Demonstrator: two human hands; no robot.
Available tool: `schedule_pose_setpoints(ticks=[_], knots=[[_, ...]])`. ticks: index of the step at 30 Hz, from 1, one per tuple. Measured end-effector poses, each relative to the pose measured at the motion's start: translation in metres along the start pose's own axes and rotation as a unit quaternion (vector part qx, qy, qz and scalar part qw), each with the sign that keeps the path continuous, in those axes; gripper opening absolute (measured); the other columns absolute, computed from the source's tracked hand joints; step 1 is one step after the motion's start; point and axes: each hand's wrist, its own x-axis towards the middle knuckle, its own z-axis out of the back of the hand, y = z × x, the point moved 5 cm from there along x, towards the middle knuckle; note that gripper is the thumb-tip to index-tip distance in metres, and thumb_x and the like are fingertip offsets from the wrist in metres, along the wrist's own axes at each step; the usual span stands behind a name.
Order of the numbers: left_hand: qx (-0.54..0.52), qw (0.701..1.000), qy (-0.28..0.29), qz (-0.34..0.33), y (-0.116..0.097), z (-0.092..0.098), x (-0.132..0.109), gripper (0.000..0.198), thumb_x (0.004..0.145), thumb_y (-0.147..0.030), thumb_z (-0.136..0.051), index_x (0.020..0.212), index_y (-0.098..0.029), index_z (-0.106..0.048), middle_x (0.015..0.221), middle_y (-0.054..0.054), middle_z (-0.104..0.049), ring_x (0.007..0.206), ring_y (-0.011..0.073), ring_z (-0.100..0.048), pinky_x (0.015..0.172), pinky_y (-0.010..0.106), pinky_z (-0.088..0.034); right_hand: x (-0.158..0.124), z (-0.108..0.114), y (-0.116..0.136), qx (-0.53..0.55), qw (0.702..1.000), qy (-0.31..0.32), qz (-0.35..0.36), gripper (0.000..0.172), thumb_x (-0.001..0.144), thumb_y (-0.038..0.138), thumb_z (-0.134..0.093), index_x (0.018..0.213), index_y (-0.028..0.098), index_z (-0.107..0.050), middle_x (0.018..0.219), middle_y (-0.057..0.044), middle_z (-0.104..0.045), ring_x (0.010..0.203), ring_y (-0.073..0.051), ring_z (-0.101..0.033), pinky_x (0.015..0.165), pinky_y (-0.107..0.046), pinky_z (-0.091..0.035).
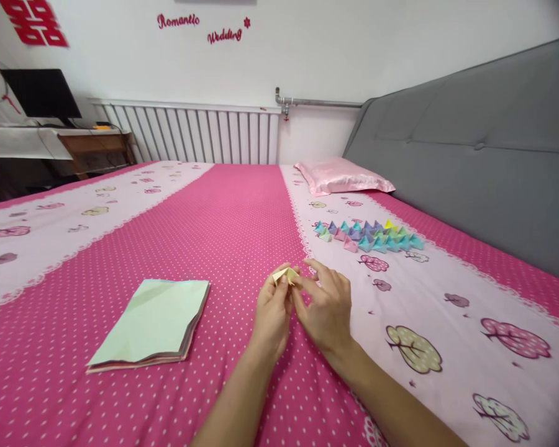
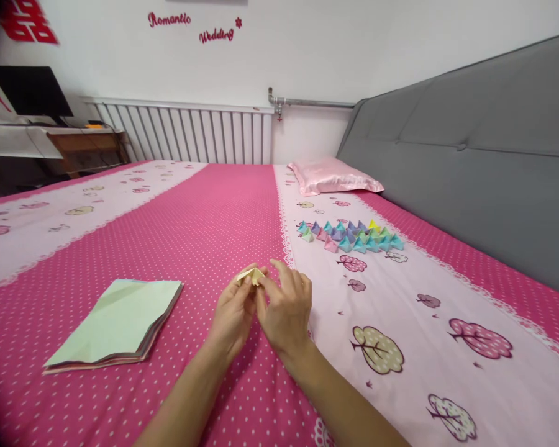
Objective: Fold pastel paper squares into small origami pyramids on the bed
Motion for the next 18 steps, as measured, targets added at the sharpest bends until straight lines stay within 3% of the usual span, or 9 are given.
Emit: schedule_pose_setpoints(ticks=[10, 18], knots=[[0.033, 0.999, 0.009, -0.005, 0.0032, -0.0004, -0.0004, 0.026, 0.079, -0.027, -0.06, 0.103, -0.016, -0.061, 0.1, 0.008, -0.067, 0.088, 0.0135, -0.061, 0.079, 0.024, -0.045, 0.0036, -0.002, 0.0, -0.021, 0.999, 0.011, 0.042, 0.018, 0.085, 0.018, -0.051, 0.084, 0.018, -0.068, 0.112, -0.008, -0.062, 0.09, -0.02, -0.054, 0.075, -0.033, -0.04], [0.027, 0.999, 0.022, -0.011, 0.0011, -0.0029, -0.0009, 0.026, 0.078, -0.026, -0.062, 0.101, -0.015, -0.064, 0.094, 0.006, -0.068, 0.075, 0.0092, -0.06, 0.071, 0.02, -0.044, 0.0045, -0.0026, 0.0015, 0.02, 0.999, 0.01, 0.047, 0.021, 0.087, 0.015, -0.046, 0.087, 0.017, -0.066, 0.104, -0.008, -0.065, 0.087, -0.018, -0.054, 0.073, -0.031, -0.041]])
